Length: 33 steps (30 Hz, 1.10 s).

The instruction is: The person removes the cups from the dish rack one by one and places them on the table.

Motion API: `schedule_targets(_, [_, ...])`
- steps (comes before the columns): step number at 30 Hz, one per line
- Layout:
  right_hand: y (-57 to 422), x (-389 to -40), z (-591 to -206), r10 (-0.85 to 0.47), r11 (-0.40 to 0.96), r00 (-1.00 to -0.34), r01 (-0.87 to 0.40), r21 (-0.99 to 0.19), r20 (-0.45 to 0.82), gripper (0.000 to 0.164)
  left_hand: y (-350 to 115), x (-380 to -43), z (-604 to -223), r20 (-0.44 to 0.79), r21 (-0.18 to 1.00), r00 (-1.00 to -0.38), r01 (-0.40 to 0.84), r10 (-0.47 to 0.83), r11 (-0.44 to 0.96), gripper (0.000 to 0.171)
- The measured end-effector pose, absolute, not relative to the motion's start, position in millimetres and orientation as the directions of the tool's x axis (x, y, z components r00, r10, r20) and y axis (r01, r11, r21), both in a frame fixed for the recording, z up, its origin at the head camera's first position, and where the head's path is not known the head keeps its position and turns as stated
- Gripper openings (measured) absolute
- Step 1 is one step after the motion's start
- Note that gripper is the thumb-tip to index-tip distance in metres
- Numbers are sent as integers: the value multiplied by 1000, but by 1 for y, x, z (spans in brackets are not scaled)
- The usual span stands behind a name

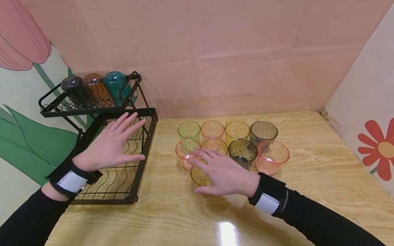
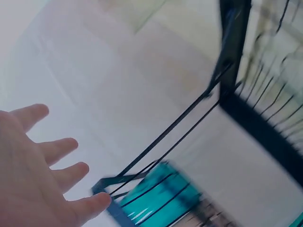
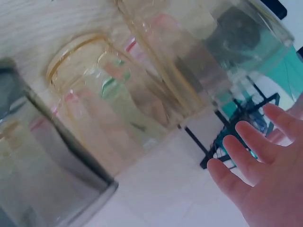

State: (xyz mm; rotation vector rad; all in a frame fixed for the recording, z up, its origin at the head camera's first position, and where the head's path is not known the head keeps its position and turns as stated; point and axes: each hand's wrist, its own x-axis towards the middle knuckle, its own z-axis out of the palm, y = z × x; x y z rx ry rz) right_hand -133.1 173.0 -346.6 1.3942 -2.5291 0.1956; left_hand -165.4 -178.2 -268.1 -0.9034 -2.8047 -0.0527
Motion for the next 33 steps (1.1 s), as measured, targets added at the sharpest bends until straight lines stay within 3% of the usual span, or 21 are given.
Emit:
schedule_targets(12, [187, -129, -337, -788, 531, -505, -847, -28, 352, 80, -186, -222, -177, 281, -18, -848, 463, 449, 886, 96])
schedule_targets(21, [188, -127, -338, -784, 530, -506, -847, -37, 359, 81, -189, -267, -141, 170, 94, -929, 348, 330, 933, 93])
schedule_targets(33, [186, -125, -338, -786, 514, -496, -856, -56, 369, 79, -195, -297, -135, -47, 182, -985, 158, 169, 971, 91])
